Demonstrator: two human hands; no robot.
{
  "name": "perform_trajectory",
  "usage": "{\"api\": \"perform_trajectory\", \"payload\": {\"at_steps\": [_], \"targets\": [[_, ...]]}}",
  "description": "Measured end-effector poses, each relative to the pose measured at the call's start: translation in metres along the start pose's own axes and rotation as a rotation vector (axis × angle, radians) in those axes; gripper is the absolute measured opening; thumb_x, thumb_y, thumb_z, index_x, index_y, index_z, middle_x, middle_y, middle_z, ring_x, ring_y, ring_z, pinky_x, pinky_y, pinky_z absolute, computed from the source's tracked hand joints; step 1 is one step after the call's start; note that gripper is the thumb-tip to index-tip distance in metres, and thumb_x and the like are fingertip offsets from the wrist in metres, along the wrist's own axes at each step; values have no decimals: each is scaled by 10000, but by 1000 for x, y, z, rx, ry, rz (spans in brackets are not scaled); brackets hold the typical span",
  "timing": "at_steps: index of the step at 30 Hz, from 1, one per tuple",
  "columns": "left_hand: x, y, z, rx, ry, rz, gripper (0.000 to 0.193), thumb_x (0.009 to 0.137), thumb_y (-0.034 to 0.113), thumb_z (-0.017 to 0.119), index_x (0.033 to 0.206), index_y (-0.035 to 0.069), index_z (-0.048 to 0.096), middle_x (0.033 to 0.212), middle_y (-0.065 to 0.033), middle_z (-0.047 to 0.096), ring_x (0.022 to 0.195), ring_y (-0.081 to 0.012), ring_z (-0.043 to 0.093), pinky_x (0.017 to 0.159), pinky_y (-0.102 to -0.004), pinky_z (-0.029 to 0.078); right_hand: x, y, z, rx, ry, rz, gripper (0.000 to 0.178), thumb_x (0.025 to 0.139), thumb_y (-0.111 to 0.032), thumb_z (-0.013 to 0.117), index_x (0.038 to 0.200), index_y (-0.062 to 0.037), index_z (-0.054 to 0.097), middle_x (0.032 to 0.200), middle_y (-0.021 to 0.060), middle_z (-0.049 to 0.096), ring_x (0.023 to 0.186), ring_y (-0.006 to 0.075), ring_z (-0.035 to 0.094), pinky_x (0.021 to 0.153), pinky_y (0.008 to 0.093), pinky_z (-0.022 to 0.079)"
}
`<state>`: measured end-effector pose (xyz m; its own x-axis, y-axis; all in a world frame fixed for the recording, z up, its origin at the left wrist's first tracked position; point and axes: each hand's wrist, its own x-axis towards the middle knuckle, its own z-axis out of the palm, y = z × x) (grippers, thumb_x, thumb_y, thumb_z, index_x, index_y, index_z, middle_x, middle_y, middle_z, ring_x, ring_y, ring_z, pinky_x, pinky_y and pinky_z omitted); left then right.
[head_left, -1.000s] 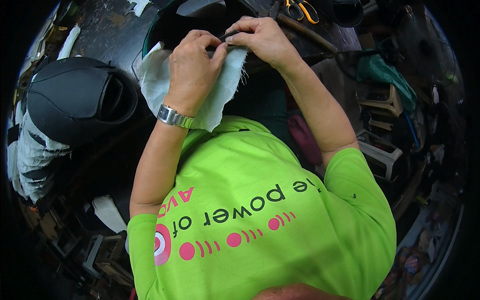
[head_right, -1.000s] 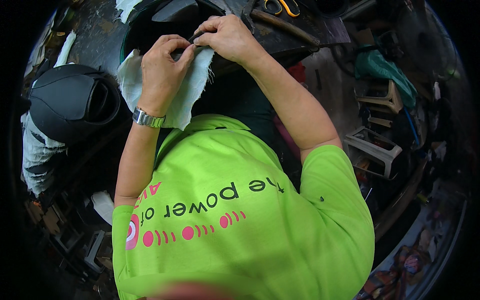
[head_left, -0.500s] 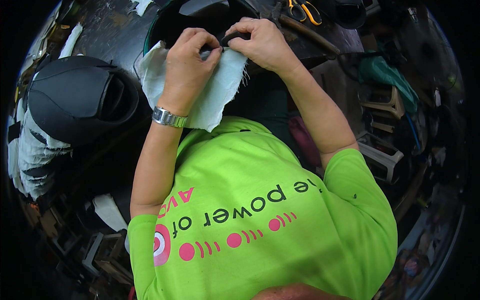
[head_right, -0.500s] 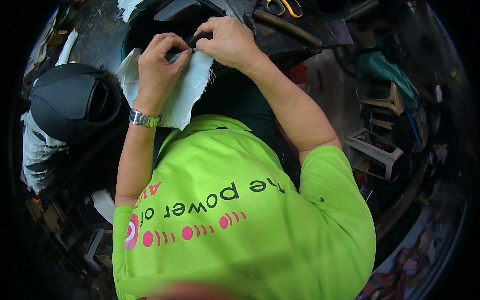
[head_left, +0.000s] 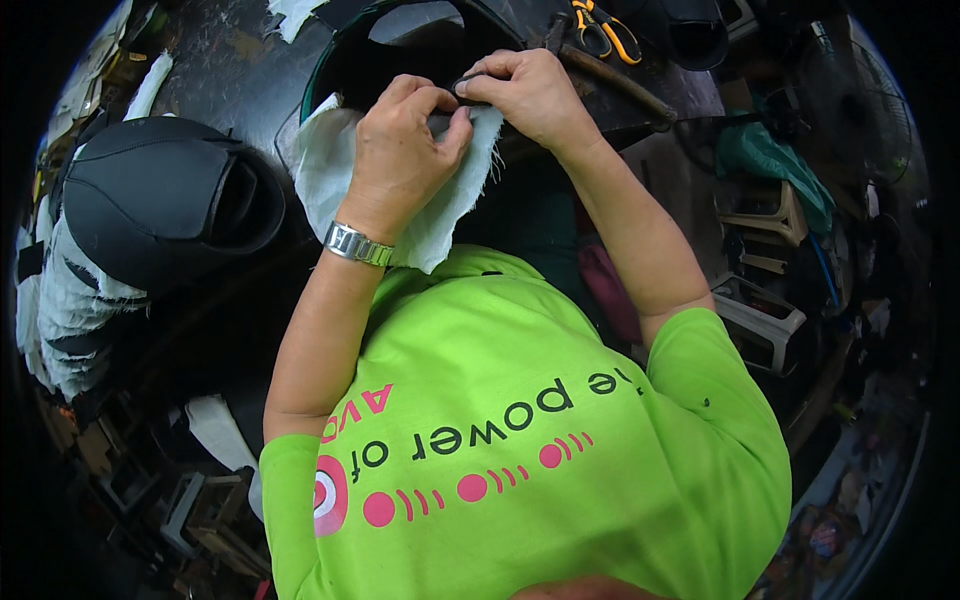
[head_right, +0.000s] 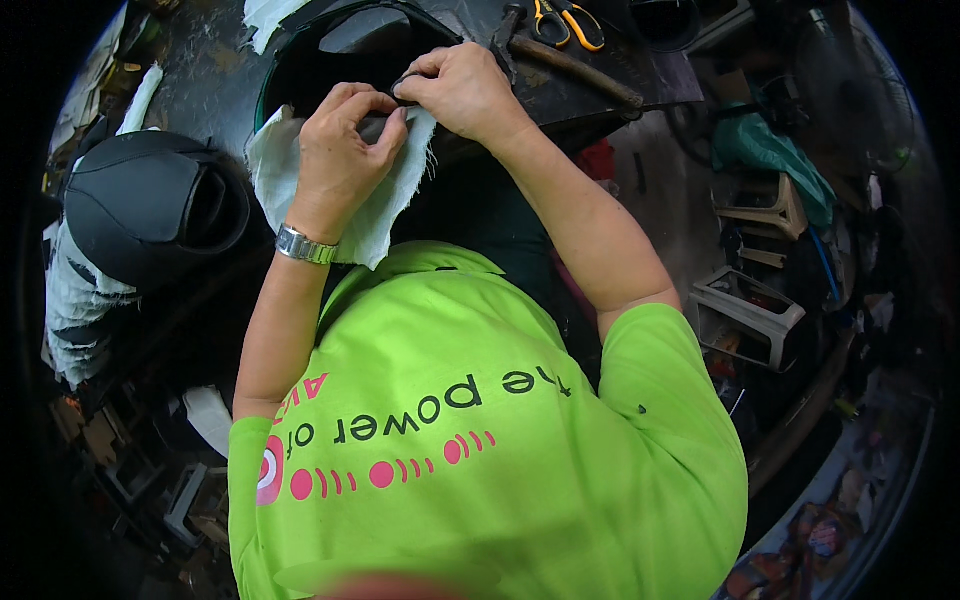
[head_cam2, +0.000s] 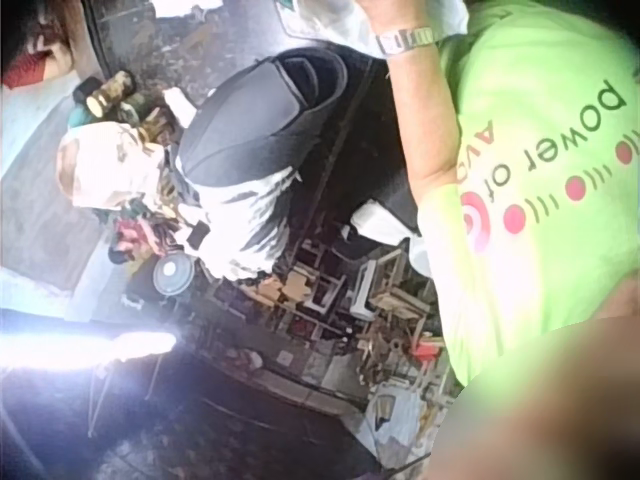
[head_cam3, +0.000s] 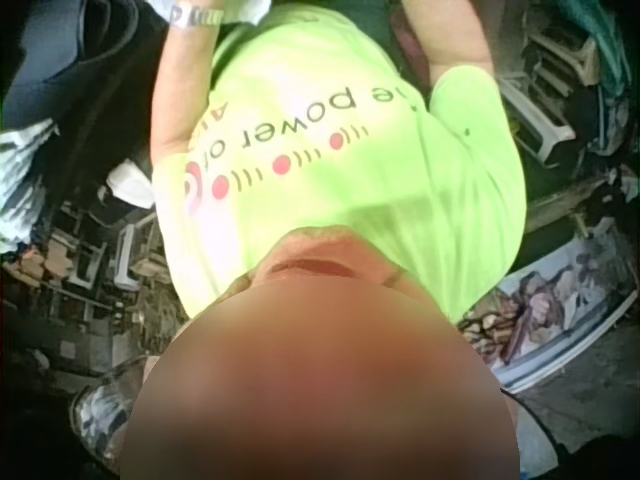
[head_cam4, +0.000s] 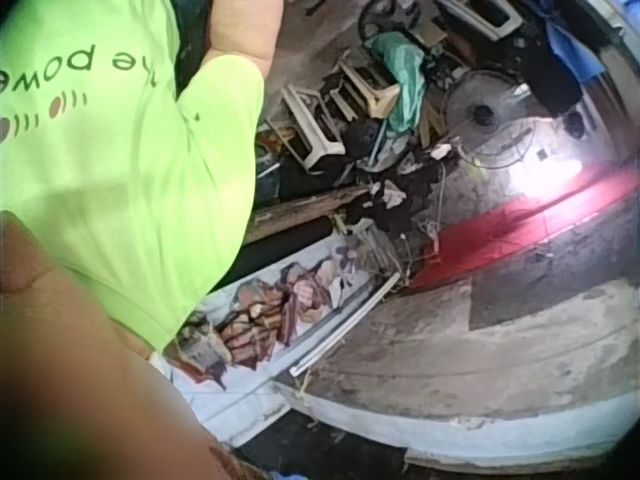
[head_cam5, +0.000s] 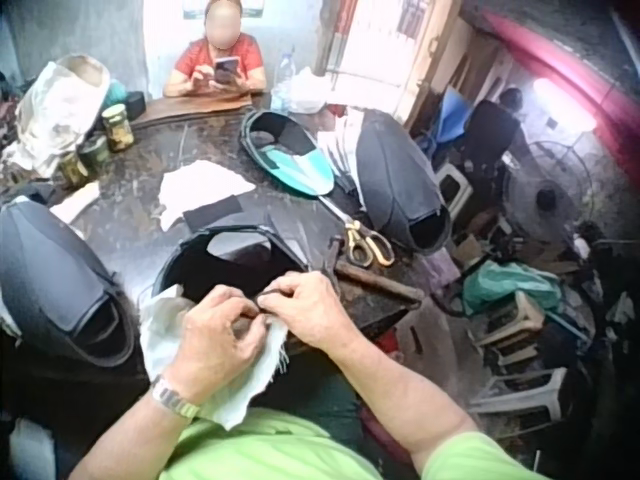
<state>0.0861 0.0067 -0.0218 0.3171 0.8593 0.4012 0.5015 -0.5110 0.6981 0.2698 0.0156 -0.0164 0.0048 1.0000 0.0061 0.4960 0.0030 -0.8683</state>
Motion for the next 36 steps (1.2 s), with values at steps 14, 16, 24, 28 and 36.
{"api": "perform_trajectory", "payload": {"at_steps": [14, 16, 24, 28, 36], "targets": [[9, -1, 21, 325, 65, 90, 134, 773, 139, 740, 771, 27, 666, 891, -137, 636, 887, -344, 641, 780, -459, 534, -2, 13, 5, -9, 22, -74, 276, 834, -292, 723, 988, -78, 807, 936, 108, 763, 861, 276, 727, 828, 359, 554], [10, -2, 21, 300, 71, 103, 133, 777, 134, 734, 769, 25, 659, 884, -140, 632, 879, -347, 639, 772, -463, 530, -2, 13, 6, 14, 18, -82, 273, 836, -284, 730, 992, -72, 805, 935, 109, 762, 854, 272, 728, 822, 355, 555], [14, -9, 0, -14, -71, 23, 130, 803, 123, 736, 825, 14, 669, 829, -112, 616, 720, -287, 616, 689, -406, 515, -4, 13, -3, 65, -52, -118, 250, 874, -206, 741, 1029, -16, 790, 938, 129, 762, 837, 221, 734, 818, 315, 561], [16, -10, -5, -67, -96, -27, 139, 818, 134, 731, 886, 15, 703, 877, -93, 657, 654, -248, 611, 655, -361, 515, -4, 10, -5, 99, -71, -118, 241, 881, -206, 742, 1028, -21, 792, 940, 127, 764, 834, 218, 734, 810, 314, 563], [17, -15, -1, -93, -33, -39, 158, 833, 153, 721, 916, 20, 723, 928, -82, 695, 663, -220, 629, 663, -332, 523, -5, 8, -5, 11, -56, -155, 209, 900, -147, 750, 1027, 19, 767, 846, 6, 666, 772, 85, 622, 723, 245, 497]]}}
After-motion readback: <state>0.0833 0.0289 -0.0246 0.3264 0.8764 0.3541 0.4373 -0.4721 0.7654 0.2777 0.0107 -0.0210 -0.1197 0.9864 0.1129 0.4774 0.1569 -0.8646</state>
